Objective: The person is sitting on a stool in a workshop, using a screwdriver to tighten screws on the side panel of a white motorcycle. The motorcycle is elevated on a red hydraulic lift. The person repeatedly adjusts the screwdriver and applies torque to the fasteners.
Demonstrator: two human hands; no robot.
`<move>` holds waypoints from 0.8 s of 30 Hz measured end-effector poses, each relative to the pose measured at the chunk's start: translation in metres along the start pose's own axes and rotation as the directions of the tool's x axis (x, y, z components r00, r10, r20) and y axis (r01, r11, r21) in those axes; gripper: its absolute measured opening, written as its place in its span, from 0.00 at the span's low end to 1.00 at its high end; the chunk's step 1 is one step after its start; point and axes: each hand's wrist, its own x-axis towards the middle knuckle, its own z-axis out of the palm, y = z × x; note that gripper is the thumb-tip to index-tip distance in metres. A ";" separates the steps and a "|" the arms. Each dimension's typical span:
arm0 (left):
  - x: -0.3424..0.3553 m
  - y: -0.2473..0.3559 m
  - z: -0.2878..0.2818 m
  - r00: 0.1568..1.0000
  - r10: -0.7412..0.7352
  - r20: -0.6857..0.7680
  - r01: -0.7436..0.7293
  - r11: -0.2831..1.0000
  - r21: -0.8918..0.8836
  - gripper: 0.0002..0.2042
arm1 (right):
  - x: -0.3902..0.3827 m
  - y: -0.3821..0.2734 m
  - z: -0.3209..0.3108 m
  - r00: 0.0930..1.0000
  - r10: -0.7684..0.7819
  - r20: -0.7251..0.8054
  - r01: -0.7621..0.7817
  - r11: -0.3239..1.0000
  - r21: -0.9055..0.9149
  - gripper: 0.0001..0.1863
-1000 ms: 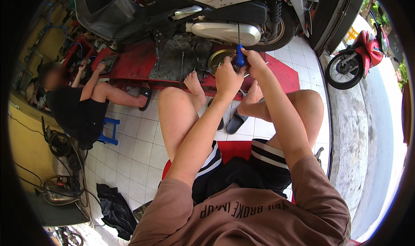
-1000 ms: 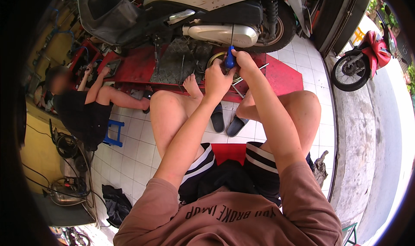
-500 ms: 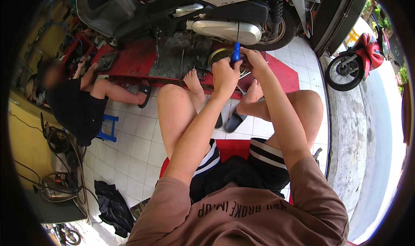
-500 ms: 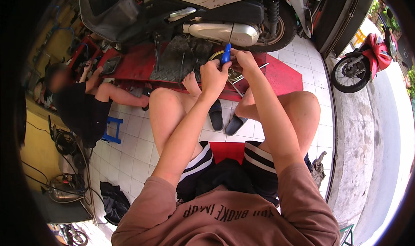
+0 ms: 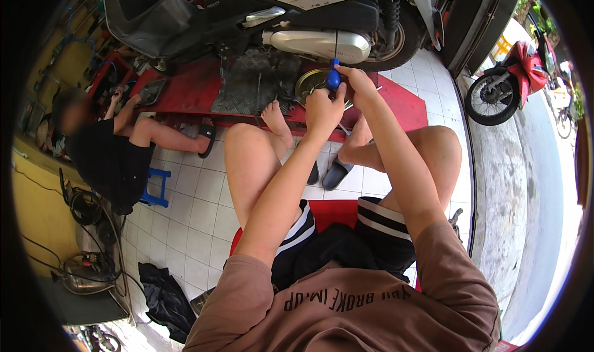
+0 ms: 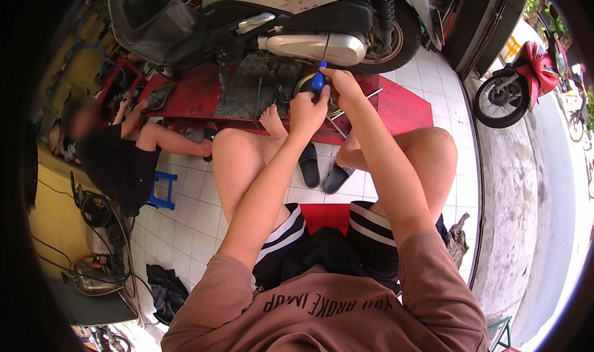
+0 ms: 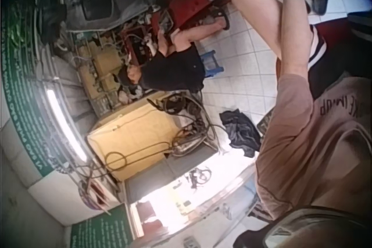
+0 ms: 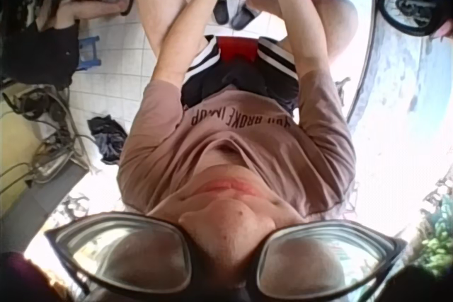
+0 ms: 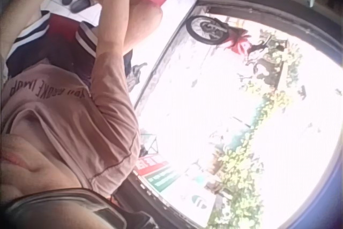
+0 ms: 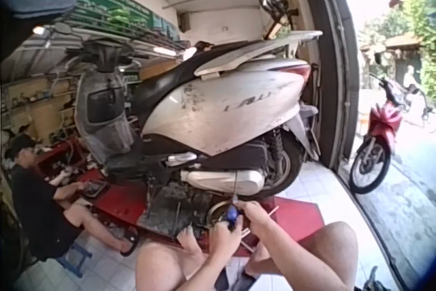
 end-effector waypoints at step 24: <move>-0.003 0.012 -0.013 0.937 0.309 -0.164 -0.221 0.886 0.407 0.12 | -0.021 -0.009 0.011 0.991 0.009 -0.130 -0.037 0.977 -0.211 0.18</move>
